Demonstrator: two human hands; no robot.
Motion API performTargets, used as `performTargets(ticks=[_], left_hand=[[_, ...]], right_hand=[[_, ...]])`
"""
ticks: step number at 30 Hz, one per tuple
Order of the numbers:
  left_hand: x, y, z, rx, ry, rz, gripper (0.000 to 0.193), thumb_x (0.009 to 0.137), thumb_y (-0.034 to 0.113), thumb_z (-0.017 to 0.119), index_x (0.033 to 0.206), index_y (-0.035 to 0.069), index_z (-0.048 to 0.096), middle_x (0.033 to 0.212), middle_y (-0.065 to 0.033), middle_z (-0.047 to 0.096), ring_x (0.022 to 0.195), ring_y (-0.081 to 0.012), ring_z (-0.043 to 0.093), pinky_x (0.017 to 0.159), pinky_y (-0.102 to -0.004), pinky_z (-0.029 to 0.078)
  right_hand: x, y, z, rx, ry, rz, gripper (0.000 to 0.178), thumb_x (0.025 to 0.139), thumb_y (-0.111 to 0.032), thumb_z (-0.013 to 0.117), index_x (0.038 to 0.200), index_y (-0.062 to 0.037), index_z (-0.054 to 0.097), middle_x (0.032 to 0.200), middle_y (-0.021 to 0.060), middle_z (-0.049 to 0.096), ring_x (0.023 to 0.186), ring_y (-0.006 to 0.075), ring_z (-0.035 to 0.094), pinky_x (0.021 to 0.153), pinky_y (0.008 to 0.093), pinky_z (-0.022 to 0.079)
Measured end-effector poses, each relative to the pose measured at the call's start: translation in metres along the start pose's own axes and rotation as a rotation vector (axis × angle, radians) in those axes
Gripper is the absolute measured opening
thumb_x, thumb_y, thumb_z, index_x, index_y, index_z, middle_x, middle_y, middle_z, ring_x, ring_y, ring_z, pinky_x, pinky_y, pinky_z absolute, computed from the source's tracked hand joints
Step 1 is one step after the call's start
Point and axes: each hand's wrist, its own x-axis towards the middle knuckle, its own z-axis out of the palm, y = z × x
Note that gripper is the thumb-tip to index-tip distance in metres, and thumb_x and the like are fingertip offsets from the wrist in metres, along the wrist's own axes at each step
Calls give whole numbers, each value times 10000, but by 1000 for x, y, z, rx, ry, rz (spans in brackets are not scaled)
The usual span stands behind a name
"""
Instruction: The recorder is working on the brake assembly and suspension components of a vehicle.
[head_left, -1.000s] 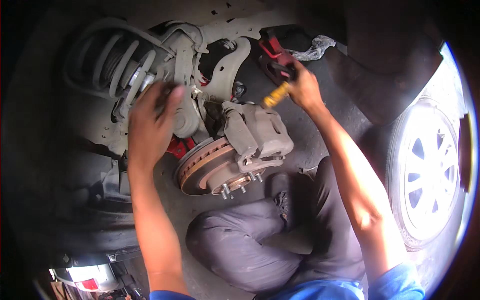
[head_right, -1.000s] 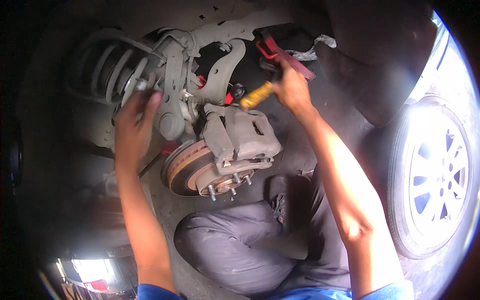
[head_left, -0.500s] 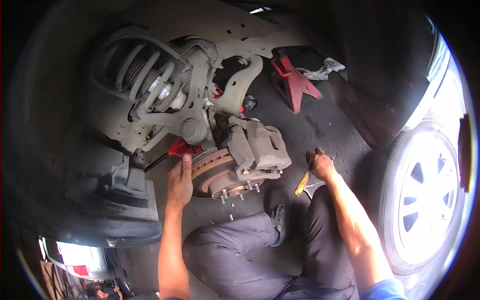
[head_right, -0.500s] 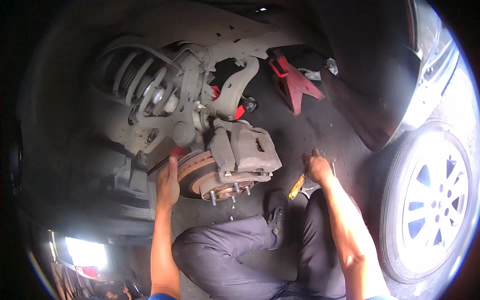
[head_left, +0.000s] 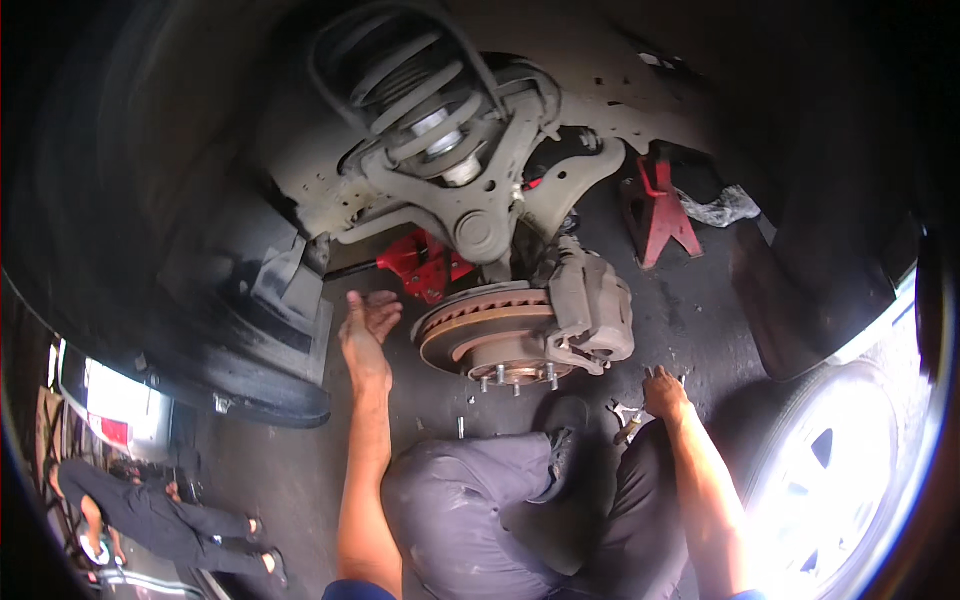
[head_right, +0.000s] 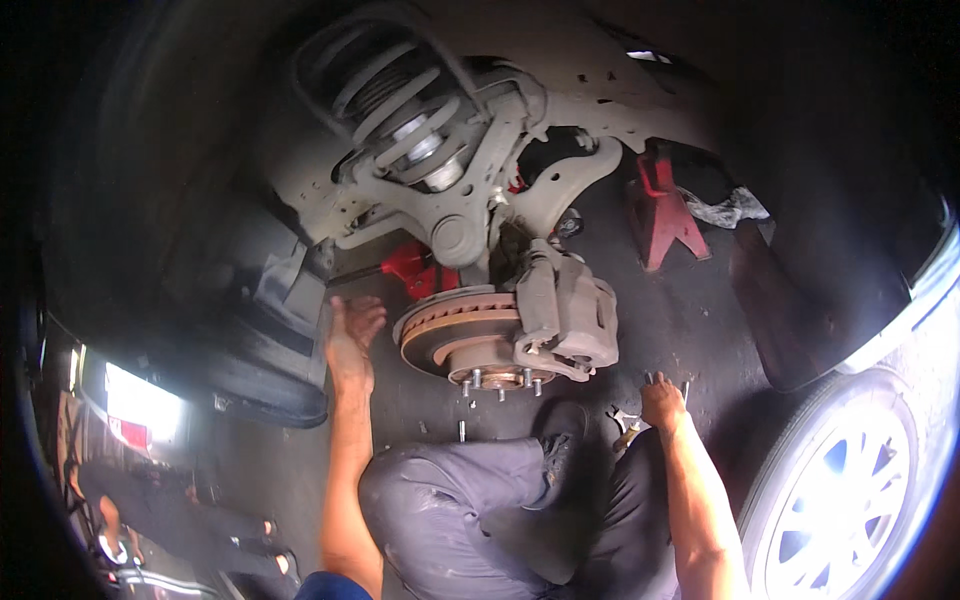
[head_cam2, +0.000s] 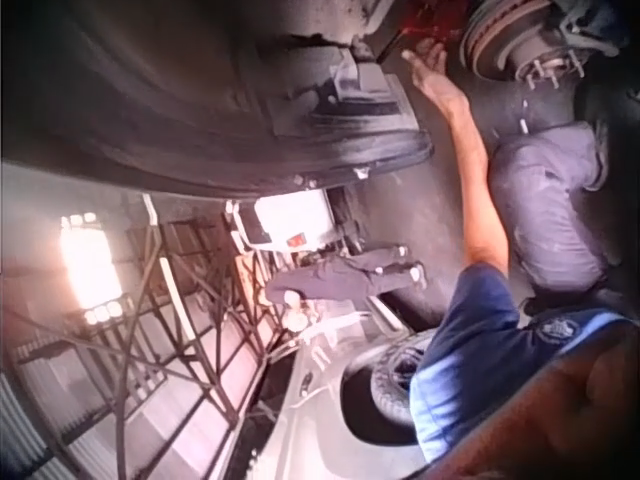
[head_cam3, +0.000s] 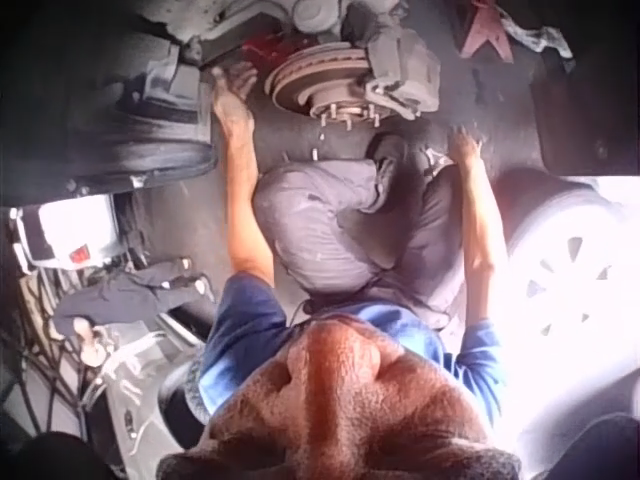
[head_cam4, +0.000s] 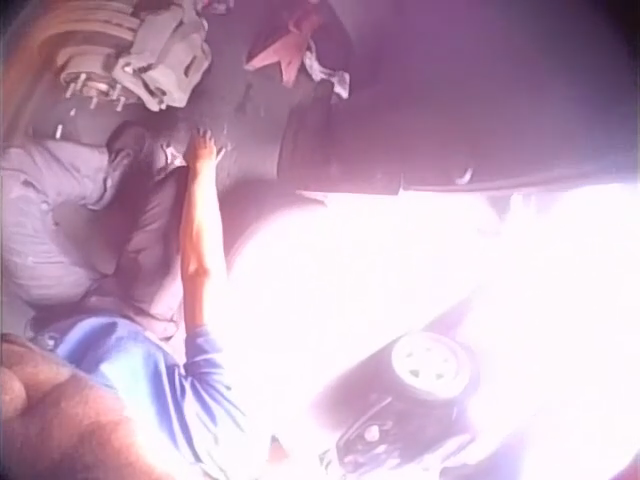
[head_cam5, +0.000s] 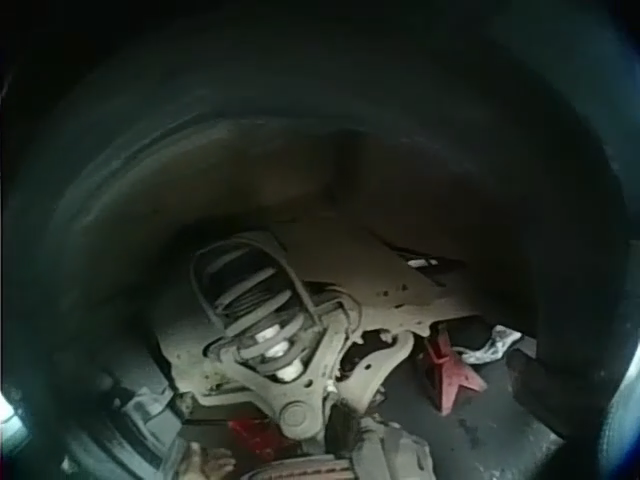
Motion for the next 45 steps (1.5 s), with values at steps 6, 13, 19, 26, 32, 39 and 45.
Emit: performTargets(ticks=[6, 13, 19, 26, 32, 39, 45], left_hand=[[-17, -14, 1, 240, -75, -166, 628, 1036, 549, 560, 1189, -48, 684, 1089, -118, 704, 970, -180, 642, 865, -318, 522], [-22, -28, -11, 542, -165, -138, 623, 1033, 522, 590, 1251, -55, 677, 1052, -132, 715, 973, -187, 667, 868, -327, 534], [-40, -6, -53, 752, -160, -51, 491, 1073, 411, 561, 1162, -59, 676, 1067, -108, 710, 913, -155, 662, 846, -301, 528], [-73, 53, -59, 743, -187, -35, 355, 1078, 317, 573, 1060, -23, 673, 988, -65, 672, 891, -133, 651, 831, -282, 522], [-88, 54, -7, 816, -268, 73, 287, 1066, 271, 597, 1029, -6, 664, 979, -53, 664, 901, -127, 625, 853, -271, 482], [-110, 54, 13, 928, -357, 187, 234, 1008, 192, 668, 1013, -42, 668, 977, -91, 659, 903, -176, 638, 852, -288, 494], [-111, 61, 15, 910, -319, 115, 314, 991, 257, 697, 1025, -55, 689, 969, -139, 700, 890, -233, 692, 799, -321, 527]], right_hand=[[0, 15, 5, -46, -88, -27, 257, 818, -106, 595, 983, -5, 764, 1138, 236, 712, 1067, 378, 707, 959, 458, 566], [-1, 23, -13, 297, 51, 207, 317, 892, -291, 687, 1028, -15, 764, 1042, 232, 739, 1027, 383, 713, 933, 467, 557], [-24, 52, -63, 1131, 325, 363, 332, 984, -284, 624, 1047, 22, 734, 919, 106, 747, 815, 186, 705, 744, 342, 551], [55, 50, -3, 629, 257, 268, 247, 885, -239, 672, 1079, -108, 749, 1090, 217, 730, 1079, 417, 680, 919, 508, 553], [177, 7, 19, 779, 472, -14, 595, 837, -317, 719, 1356, -51, 599, 1324, 246, 633, 1217, 389, 622, 1022, 428, 529], [230, -86, -57, 959, 787, -322, 763, 916, -442, 709, 1511, -44, 444, 1421, 209, 568, 1287, 303, 574, 1083, 391, 474], [199, -31, -66, 1201, 490, -470, 587, 952, -388, 697, 1396, -45, 527, 1291, 142, 617, 1188, 247, 599, 1045, 371, 486]])
